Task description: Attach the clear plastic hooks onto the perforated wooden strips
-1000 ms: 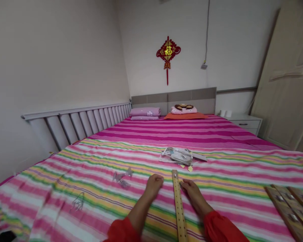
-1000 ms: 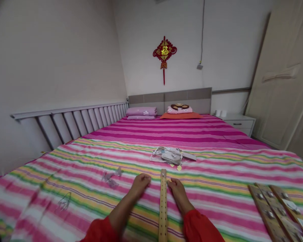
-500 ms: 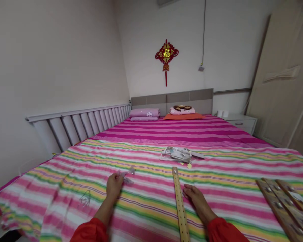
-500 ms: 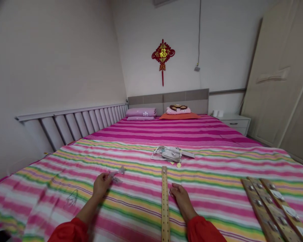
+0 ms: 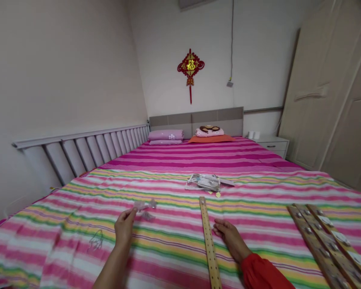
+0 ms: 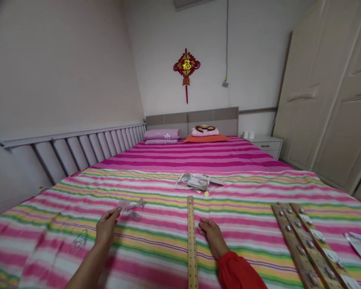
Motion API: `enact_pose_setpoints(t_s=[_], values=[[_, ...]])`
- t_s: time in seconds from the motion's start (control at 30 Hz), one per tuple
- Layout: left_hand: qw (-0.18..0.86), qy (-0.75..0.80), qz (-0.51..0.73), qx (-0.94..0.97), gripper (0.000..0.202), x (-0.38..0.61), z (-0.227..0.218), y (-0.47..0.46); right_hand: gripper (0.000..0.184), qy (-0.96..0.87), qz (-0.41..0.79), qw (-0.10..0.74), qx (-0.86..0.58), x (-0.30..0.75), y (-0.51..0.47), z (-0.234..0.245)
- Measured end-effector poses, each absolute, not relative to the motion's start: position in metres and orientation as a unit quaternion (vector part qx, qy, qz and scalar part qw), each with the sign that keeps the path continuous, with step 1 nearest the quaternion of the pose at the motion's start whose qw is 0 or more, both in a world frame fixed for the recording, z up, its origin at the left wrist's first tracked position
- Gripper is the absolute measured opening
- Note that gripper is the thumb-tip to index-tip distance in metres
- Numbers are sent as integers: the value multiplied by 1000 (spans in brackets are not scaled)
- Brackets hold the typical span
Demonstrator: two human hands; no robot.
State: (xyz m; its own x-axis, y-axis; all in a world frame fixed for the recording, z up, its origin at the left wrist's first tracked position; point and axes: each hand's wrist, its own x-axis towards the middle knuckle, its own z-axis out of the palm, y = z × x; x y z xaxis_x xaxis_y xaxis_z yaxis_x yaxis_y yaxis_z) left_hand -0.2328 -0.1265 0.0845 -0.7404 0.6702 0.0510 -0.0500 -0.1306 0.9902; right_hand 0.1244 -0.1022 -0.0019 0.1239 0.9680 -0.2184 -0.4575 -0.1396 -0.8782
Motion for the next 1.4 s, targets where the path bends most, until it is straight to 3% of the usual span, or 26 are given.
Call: enact_pose_setpoints(t_s=[0.13,0.23,0.43,0.67,0.77,1.23,1.4], values=[[485,500,705,130,9,-192,97,-142,18,-294,597,595,-451,118,-118,7],[583,453,672,55,12,-152,101,-156,21,-331,592,585,-445,108,-135,18],[683,401,610,1,10,-75,104,-184,32,-401,595,556,-419,95,-175,54],[779,356,516,-25,14,-31,110,-210,41,-412,500,627,-432,104,-197,72],[826,335,452,-31,18,-29,112,-219,42,-437,503,618,-417,116,-199,79],[891,285,345,-81,20,-30,110,-227,31,-539,514,572,-342,124,-205,87],[814,343,468,-39,18,-21,103,-223,32,-456,516,609,-393,121,-209,82]])
